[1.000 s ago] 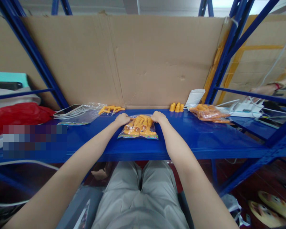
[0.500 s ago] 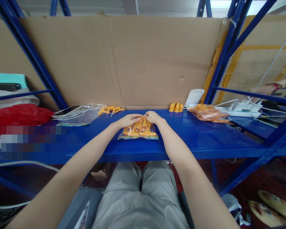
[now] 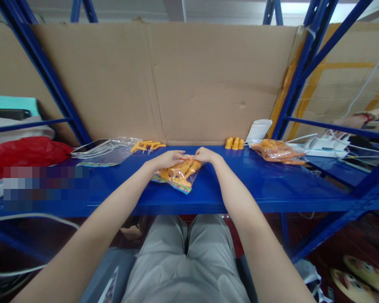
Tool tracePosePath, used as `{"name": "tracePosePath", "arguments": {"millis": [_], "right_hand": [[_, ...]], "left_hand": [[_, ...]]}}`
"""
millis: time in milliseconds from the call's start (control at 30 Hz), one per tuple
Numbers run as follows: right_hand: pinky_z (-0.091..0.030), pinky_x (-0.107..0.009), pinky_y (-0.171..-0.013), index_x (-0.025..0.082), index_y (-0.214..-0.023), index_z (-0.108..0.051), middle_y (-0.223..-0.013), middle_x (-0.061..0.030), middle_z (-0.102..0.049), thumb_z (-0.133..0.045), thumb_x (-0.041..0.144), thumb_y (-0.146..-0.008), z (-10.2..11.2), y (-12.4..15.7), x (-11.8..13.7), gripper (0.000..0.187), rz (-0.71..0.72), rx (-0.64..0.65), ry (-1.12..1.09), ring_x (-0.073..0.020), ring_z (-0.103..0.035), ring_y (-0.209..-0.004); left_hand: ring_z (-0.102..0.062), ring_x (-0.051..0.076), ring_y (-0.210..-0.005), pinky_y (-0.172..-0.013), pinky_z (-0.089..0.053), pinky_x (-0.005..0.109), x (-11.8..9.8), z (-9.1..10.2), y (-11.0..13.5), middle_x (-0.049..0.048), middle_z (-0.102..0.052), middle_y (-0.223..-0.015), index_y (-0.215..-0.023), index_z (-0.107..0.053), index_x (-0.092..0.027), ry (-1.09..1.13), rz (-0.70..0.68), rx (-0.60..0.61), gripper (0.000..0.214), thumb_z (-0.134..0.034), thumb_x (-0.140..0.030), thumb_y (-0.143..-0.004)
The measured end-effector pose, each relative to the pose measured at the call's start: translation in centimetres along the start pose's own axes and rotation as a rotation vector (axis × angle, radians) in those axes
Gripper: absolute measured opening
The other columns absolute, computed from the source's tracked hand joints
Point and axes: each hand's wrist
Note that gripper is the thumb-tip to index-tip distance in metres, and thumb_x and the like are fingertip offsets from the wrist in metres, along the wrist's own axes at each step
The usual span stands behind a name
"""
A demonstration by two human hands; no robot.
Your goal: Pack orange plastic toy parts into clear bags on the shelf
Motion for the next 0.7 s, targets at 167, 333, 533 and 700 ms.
{"name": "tracePosePath", "arguments": {"millis": [167,333,533,700], "right_hand": [[-0.041,-0.020,-0.048,0.013,-0.064,-0.061,-0.050,-0.0003,-0.057,-0.064,0.035,-0.085,0.1,0.6,0.3,0.031,-0.138,0.139,-0.258,-0.0091,-0.050,-0.045],[-0.047,-0.021,-0.048,0.015,-0.065,-0.056,-0.049,-0.0023,-0.058,-0.070,0.048,-0.079,0.5,1.3,0.3,0.039,-0.188,0.370,-0.504,-0.0125,-0.058,-0.047],[-0.050,-0.021,-0.049,0.011,-0.067,-0.058,-0.055,-0.0068,-0.063,-0.070,0.048,-0.081,0.8,1.6,0.4,0.041,-0.239,0.467,-0.591,-0.0132,-0.061,-0.049],[-0.050,-0.020,-0.046,0.011,-0.071,-0.057,-0.047,-0.0022,-0.057,-0.064,0.039,-0.088,0.0,1.0,1.3,0.034,-0.353,0.126,-0.691,-0.0112,-0.056,-0.044]], "left_hand": [[-0.059,0.021,-0.120,-0.103,-0.042,0.029,-0.2,-0.3,-0.2,0.0000,-0.065,-0.128,-0.110,-0.073,-0.027,-0.028,0.038,-0.036,0.032,-0.052,-0.031,-0.086],[-0.061,0.021,-0.116,-0.101,-0.043,0.029,-1.0,-0.1,-0.2,-0.0021,-0.066,-0.127,-0.111,-0.072,-0.028,-0.015,0.124,-0.029,0.035,-0.047,-0.033,-0.086],[-0.057,0.023,-0.123,-0.106,-0.039,0.033,-2.4,0.3,0.1,0.0012,-0.063,-0.132,-0.111,-0.072,-0.025,-0.020,0.165,-0.032,0.039,-0.042,-0.038,-0.089],[-0.058,0.020,-0.121,-0.106,-0.040,0.028,-3.3,0.2,0.3,0.0014,-0.065,-0.128,-0.110,-0.072,-0.021,0.040,0.148,-0.053,0.039,-0.041,-0.031,-0.089]]}}
Point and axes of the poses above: each hand's wrist, its own y-axis away from the middle knuckle, its own z-axis out of the back of the hand, x = y × z
